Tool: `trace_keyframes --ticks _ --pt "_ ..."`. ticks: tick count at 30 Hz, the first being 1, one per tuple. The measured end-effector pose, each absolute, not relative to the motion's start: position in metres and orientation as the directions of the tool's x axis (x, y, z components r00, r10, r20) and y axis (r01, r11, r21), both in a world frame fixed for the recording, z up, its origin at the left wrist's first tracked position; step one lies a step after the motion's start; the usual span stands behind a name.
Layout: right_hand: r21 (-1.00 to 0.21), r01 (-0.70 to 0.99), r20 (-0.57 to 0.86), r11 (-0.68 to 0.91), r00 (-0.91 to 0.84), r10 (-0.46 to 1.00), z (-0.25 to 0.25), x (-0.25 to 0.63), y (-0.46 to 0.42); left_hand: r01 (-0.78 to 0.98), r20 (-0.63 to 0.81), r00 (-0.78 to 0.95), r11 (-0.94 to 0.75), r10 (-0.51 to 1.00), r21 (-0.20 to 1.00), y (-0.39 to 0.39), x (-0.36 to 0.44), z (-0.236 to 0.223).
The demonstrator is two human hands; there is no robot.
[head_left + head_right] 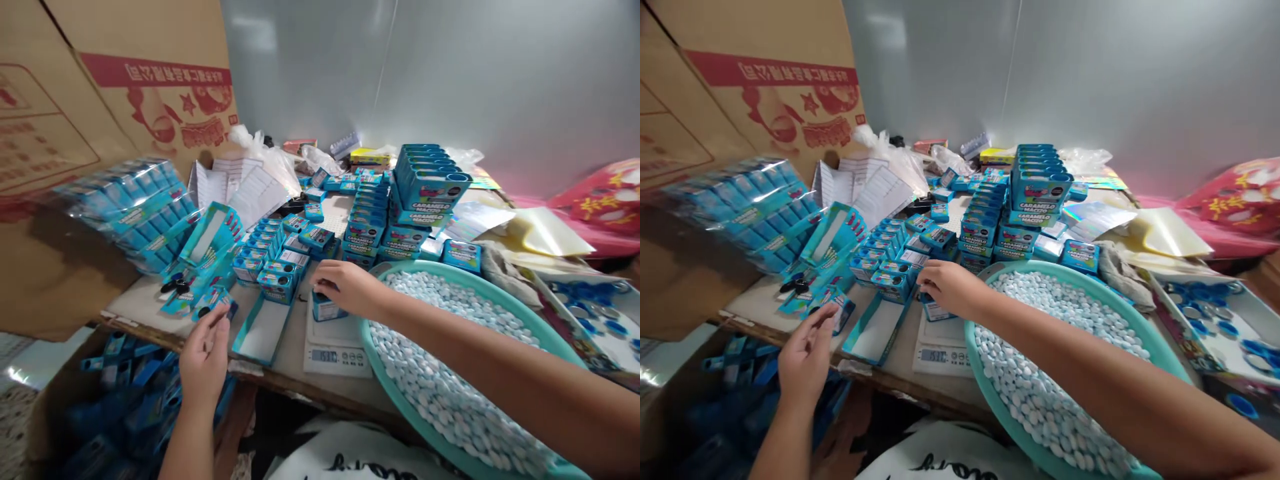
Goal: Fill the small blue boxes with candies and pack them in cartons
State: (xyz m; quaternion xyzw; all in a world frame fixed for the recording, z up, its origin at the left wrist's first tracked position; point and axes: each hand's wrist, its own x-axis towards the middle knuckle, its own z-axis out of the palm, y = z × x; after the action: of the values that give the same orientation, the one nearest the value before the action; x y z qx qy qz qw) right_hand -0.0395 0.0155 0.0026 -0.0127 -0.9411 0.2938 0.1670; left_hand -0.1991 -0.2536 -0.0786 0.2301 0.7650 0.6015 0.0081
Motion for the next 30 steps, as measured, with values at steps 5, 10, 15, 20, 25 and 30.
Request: trace_keyframes --ticks 5,10,15,20,25,30 --pt "-0.526 -0.043 0.205 0.849 -0.976 0.078 0.014 -0.031 0.018 0.4 0.384 -0.914 0.13 0.135 0.907 -0.255 -0.201 -0.107" --pt "-0.425 0.027 0.128 0.905 -0.988 0.089 0.027 -0.032 0.022 0.443 0.444 -0.896 0.089 0.007 0.892 -0.241 -0.202 -0.127" --pt "-0.319 0.05 0.158 0.947 -0.982 0.105 0.046 -0.01 0.024 0.481 0.474 -0.876 0.111 0.087 0.87 -0.239 -0.203 -0.133" --pt "-0.289 0.23 0.095 0.929 -0.959 0.267 0.05 0.065 0.043 0.392 0.379 -0.918 0.116 0.117 0.913 -0.236 -0.207 -0.131" --pt "-0.391 0.412 0.175 0.823 -0.845 0.505 0.024 0.145 0.074 0.392 0.377 -0.918 0.126 0.124 0.911 -0.233 -0.211 -0.133" --pt "-0.412 0.572 -0.095 0.71 -0.802 0.59 0.004 0.17 0.077 0.473 0.462 -0.881 0.183 0.103 0.862 -0.237 -0.212 -0.136"
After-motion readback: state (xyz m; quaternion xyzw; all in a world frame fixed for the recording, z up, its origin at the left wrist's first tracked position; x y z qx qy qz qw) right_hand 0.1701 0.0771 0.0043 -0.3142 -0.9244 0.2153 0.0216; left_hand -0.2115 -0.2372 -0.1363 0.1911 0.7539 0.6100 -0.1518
